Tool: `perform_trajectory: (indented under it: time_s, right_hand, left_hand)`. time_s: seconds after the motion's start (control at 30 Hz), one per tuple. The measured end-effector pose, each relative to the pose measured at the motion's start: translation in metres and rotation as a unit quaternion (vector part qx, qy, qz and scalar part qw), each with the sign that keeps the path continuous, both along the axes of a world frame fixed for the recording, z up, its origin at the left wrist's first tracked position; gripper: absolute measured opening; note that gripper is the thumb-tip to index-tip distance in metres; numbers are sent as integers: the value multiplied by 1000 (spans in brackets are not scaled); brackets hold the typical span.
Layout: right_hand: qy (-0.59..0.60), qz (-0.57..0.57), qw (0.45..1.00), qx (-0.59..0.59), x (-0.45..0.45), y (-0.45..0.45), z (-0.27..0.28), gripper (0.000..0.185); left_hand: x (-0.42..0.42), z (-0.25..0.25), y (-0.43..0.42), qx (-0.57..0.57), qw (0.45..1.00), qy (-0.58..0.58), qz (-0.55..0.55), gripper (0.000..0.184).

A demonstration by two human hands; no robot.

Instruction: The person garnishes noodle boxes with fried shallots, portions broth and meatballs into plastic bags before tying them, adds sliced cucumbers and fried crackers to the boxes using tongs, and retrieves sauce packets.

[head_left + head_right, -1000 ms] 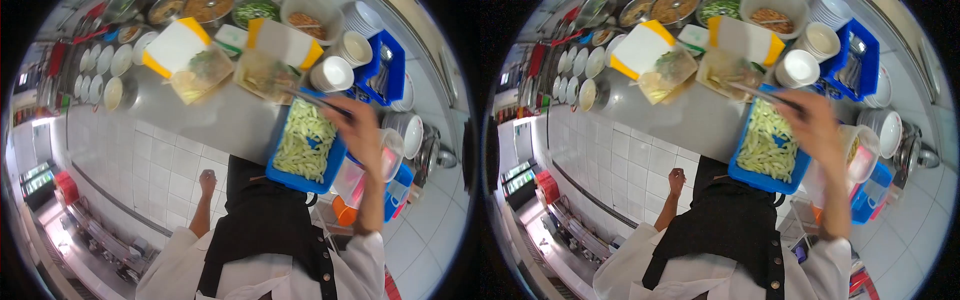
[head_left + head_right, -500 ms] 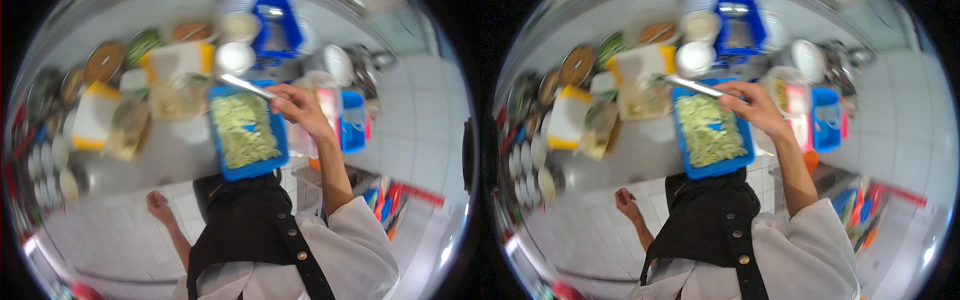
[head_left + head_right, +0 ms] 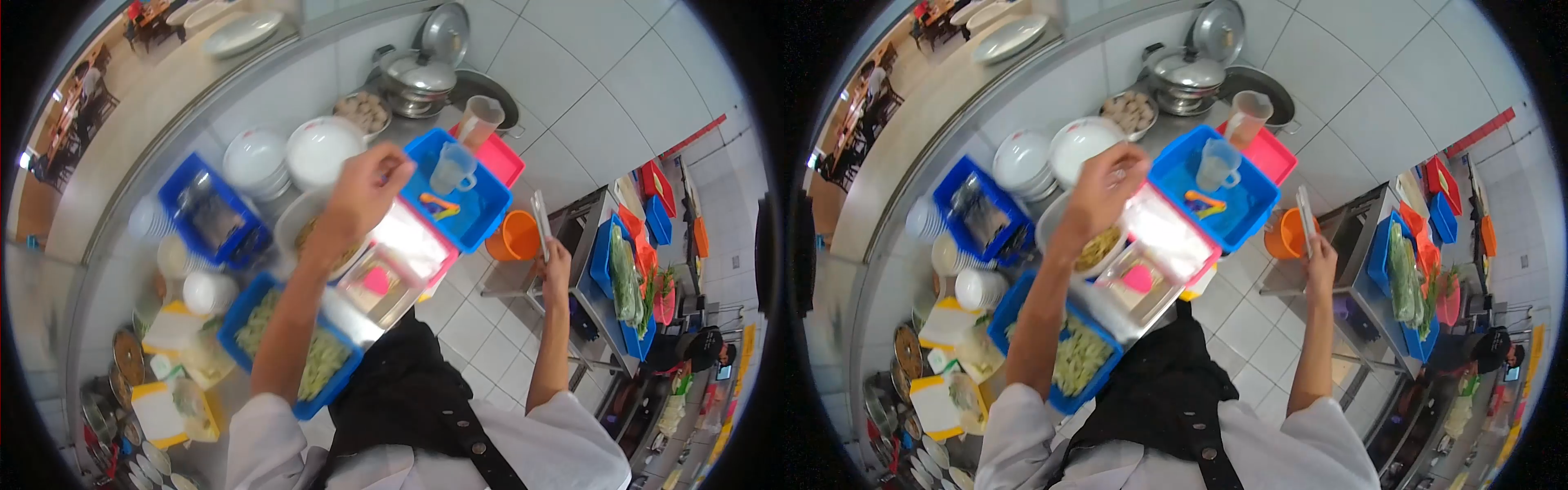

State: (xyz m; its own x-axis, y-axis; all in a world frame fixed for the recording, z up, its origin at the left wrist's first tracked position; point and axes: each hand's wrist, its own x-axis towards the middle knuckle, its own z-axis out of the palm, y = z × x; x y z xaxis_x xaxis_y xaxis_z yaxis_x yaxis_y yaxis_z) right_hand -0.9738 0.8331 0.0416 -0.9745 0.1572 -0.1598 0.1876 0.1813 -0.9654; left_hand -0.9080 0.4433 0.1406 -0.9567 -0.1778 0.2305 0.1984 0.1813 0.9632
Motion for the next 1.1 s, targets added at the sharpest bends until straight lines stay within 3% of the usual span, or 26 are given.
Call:
perform_trajectory:
  time_s: [0.07, 0.2, 0.23, 0.27, 0.3, 0.33, 0.4, 0.53, 0.57, 0.7, 0.73, 0.8, 0.87, 0.9, 0.93, 0.97, 1.0, 1.03, 1.1]
  right_hand:
    - [0, -17, 1000, 1, -16, 10, -9, 23]
    - [-17, 21, 1000, 2, -24, 30, -9, 23]
    - [-33, 14, 999, 6, -22, 36, -7, 23]
    - [-48, 6, 999, 12, -18, 42, -5, 23]
    - [-73, -7, 997, 5, -15, 50, -2, 23]
    - [-80, -8, 997, 5, -15, 60, -1, 23]
    - [-90, -37, 995, -14, -16, 74, -4, 23]
    - [-11, 1, 995, 100, -64, 93, 11, 33]
    - [65, 38, 984, 162, -85, 98, 14, 37]
    - [244, 82, 944, 205, -154, 49, 110, 37]
    - [253, 99, 925, 264, -164, 30, 144, 34]
    - [317, 154, 902, 249, -182, -9, 191, 32]
    - [425, 273, 810, 298, -185, -50, 229, 31]
    - [436, 294, 801, 286, -179, -70, 245, 31]
    - [448, 357, 751, 330, -169, -90, 258, 29]
    - [460, 416, 692, 369, -157, -110, 264, 27]
    - [469, 438, 681, 353, -144, -130, 263, 27]
    - [504, 459, 633, 368, -128, -150, 260, 25]
    - [516, 499, 547, 430, -84, -191, 259, 22]
  left_hand:
    - [-117, -39, 31, -132, 989, 60, -33, 26]
    - [-301, -105, 92, -225, 965, -111, 78, 63]
    - [-329, -122, 98, -227, 964, -116, 76, 63]
    - [-353, -141, 104, -217, 953, -203, 59, 66]
    - [-367, -154, 112, -204, 934, -289, 42, 69]
    - [-371, -158, 117, -205, 933, -295, 39, 69]
    - [-374, -165, 118, -94, 924, -370, 20, 67]
    - [-376, -152, 115, -113, 941, -319, 6, 67]
    - [-369, -133, 117, -110, 943, -313, 15, 66]
    - [-335, -66, 105, -107, 962, -251, 19, 67]
    - [-322, -49, 101, -104, 963, -248, 34, 67]
    - [-286, -13, 95, -129, 972, -158, 113, 66]
    - [-229, 35, 91, -132, 967, -144, 163, 64]
    - [-199, 50, 87, -150, 970, -95, 164, 61]
    - [-166, 59, 84, -170, 970, -50, 165, 59]
    - [-134, 66, 81, -169, 965, -57, 194, 59]
    - [-103, 70, 80, -172, 947, -79, 259, 56]
    - [-72, 75, 78, -173, 925, -101, 324, 53]
    - [-1, 90, 77, -177, 908, -139, 353, 51]
